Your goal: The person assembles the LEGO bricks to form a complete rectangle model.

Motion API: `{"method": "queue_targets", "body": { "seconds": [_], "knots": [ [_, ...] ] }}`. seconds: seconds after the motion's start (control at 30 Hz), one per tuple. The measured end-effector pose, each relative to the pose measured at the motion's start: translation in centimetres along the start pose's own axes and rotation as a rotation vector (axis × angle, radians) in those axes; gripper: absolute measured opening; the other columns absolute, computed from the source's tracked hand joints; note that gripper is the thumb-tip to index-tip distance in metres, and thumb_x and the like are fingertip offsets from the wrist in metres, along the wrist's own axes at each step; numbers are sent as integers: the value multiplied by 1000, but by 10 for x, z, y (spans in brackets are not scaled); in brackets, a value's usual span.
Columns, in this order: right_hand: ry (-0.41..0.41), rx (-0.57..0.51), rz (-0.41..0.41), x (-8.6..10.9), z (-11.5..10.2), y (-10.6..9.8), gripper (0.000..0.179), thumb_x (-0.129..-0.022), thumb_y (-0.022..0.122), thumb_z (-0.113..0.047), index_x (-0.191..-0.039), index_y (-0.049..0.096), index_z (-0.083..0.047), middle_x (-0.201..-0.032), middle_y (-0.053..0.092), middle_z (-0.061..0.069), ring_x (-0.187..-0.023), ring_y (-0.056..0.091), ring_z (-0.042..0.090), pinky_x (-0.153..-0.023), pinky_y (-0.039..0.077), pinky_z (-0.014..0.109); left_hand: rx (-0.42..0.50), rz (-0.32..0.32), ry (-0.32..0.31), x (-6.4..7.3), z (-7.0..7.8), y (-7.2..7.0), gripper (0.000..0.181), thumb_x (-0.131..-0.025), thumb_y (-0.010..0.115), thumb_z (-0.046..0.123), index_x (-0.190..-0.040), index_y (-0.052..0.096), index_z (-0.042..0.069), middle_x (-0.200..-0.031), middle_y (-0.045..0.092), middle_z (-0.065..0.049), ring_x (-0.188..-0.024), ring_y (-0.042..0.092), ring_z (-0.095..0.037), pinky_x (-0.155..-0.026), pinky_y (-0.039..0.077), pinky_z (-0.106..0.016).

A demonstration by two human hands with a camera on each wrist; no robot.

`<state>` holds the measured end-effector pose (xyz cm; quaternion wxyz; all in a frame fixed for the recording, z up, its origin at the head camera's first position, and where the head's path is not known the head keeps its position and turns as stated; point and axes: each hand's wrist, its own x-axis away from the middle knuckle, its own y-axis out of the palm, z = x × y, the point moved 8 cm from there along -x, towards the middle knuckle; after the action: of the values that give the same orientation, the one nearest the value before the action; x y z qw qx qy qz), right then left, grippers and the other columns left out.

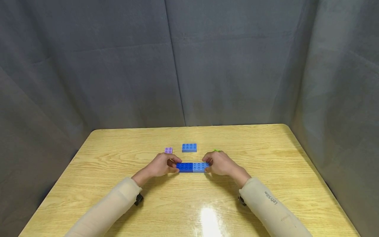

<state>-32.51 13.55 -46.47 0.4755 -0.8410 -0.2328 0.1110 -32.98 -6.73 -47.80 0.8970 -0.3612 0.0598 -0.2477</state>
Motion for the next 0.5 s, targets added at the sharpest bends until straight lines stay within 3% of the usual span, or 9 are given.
{"method": "queue_targets", "body": {
  "seconds": [0.2,0.5],
  "knots": [
    [7,-41,32,-5,6,-7,36,-86,77,-18,-119,69,-5,-110,74,11,-95,71,22,-85,58,40,8,-1,4,0,-1,0,29,-85,79,6,-113,72,7,-111,71,-9,-85,66,-11,-73,56,-22],
    [36,-114,73,-13,8,-15,34,-91,73,-19,-120,68,-3,-113,72,15,-93,70,21,-78,58,35,2,-3,4,0,-2,2,30,-85,79,8,-114,72,8,-111,71,-9,-85,65,-10,-74,56,-23]
  ]
}}
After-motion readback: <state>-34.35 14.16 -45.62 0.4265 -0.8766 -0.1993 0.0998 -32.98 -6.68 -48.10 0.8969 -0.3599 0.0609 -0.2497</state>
